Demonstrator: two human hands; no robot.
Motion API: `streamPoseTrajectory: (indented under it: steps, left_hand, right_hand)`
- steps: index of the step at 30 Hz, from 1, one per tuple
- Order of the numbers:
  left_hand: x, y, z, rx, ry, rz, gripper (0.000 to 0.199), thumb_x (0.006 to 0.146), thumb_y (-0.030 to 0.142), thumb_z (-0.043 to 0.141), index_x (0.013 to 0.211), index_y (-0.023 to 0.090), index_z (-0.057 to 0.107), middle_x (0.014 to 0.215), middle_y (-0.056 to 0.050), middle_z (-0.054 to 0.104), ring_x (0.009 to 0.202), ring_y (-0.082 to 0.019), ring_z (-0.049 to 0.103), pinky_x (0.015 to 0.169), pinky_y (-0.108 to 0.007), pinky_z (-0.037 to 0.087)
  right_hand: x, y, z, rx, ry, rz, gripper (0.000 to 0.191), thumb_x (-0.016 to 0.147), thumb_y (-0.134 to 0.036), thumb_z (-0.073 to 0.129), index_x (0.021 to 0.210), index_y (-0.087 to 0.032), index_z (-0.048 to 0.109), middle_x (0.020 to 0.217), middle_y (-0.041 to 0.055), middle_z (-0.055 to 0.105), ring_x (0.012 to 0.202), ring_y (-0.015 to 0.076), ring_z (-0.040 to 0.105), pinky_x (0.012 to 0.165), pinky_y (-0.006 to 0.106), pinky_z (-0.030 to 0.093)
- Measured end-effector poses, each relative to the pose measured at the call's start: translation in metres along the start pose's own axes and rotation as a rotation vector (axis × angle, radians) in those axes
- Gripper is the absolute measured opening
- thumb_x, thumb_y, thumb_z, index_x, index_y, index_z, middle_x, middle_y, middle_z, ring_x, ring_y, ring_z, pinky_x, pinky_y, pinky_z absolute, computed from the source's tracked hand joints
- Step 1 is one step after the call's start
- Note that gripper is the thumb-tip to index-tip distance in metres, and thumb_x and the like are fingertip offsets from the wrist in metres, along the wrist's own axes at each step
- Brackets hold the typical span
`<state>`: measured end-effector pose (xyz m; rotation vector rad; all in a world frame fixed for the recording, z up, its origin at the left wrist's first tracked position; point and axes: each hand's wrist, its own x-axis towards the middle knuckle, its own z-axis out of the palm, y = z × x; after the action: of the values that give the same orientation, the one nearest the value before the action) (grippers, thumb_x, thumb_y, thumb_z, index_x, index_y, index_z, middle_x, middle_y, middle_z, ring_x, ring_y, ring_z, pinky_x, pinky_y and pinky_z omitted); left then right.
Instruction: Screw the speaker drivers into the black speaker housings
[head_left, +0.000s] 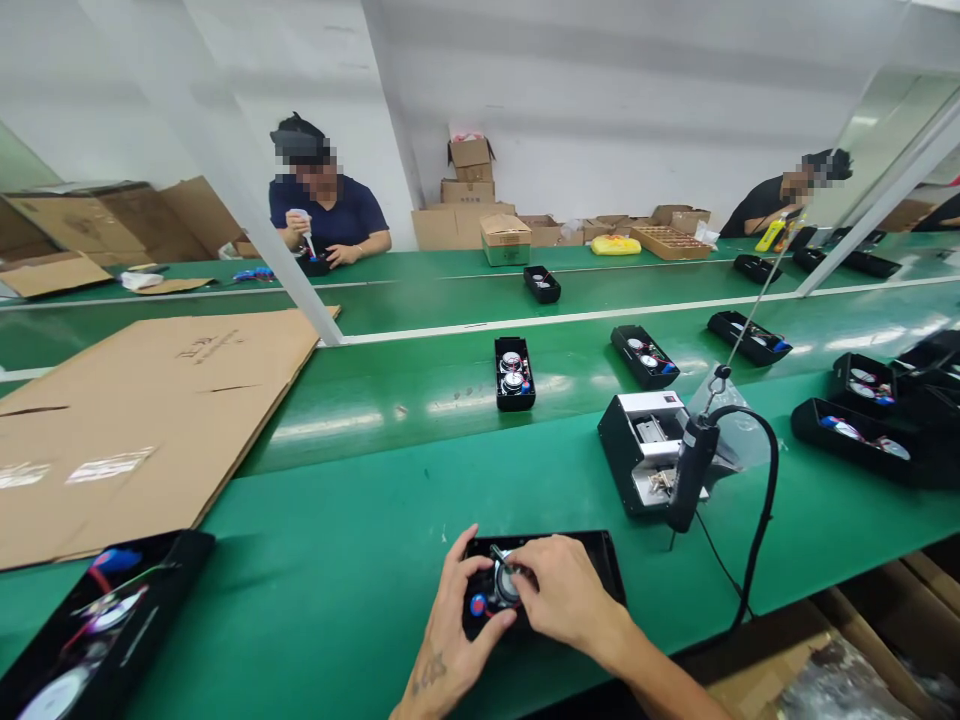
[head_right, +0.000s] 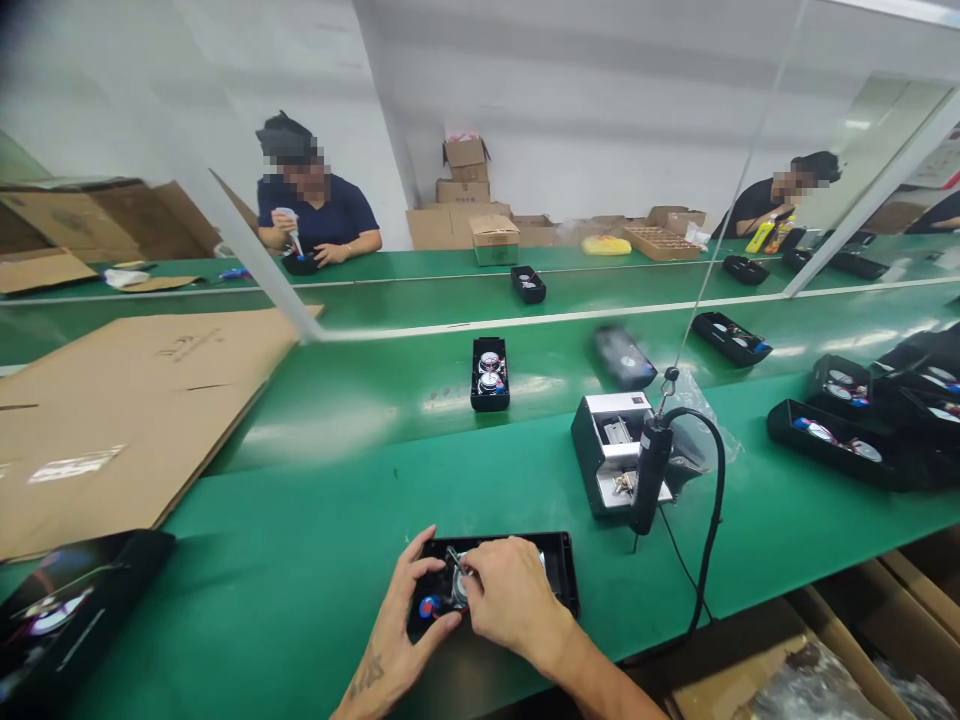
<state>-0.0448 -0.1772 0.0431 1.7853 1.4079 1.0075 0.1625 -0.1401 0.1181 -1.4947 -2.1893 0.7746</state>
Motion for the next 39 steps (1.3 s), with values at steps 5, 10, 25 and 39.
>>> streamPoseTrajectory:
  steps: [5,10,25,39]
  left_hand:
    - [0.012,0.001,0.000,0.091,-0.020,0.092,0.012,0.100,0.037,0.069,0.100,0.026,0.072,0.160,-0.012,0.058,0.157,-0.037,0.045,0.122,-0.059,0.049]
    - [0.019,0.006,0.009,0.205,0.003,0.213,0.026,0.108,0.023,0.052,0.106,0.027,0.078,0.141,-0.009,0.072,0.158,-0.035,0.044,0.118,-0.057,0.054]
    - [0.017,0.012,-0.023,0.555,-0.336,0.467,0.039,0.081,0.023,0.091,0.115,0.028,0.073,0.171,-0.013,0.045,0.164,-0.050,0.023,0.122,-0.087,0.028]
    - [0.027,0.003,-0.013,0.622,-0.486,0.579,0.028,0.086,0.032,0.087,0.112,0.026,0.077,0.155,-0.004,0.065,0.167,-0.047,0.016,0.133,-0.079,0.006]
  right_hand:
    - [-0.010,0.023,-0.043,0.238,0.058,-0.047,0.032,0.095,-0.014,0.062,0.113,-0.026,0.085,0.111,0.0049,0.086,0.101,0.0246,0.081,0.095,0.034,0.058]
    - [-0.036,0.043,-0.047,0.180,-0.055,-0.316,0.033,0.104,-0.014,0.056,0.109,-0.029,0.084,0.104,0.0004,0.087,0.094,0.0200,0.081,0.089,0.033,0.056]
    - [-0.041,0.011,-0.013,-0.188,-0.349,-0.192,0.038,0.091,-0.001,0.052,0.115,-0.020,0.075,0.107,0.0071,0.081,0.096,0.0230,0.076,0.086,0.032,0.053]
    - [-0.058,0.010,0.031,-0.103,-0.064,-0.051,0.037,0.087,-0.011,0.060,0.120,-0.021,0.074,0.114,0.0091,0.075,0.102,0.0272,0.068,0.096,0.041,0.052]
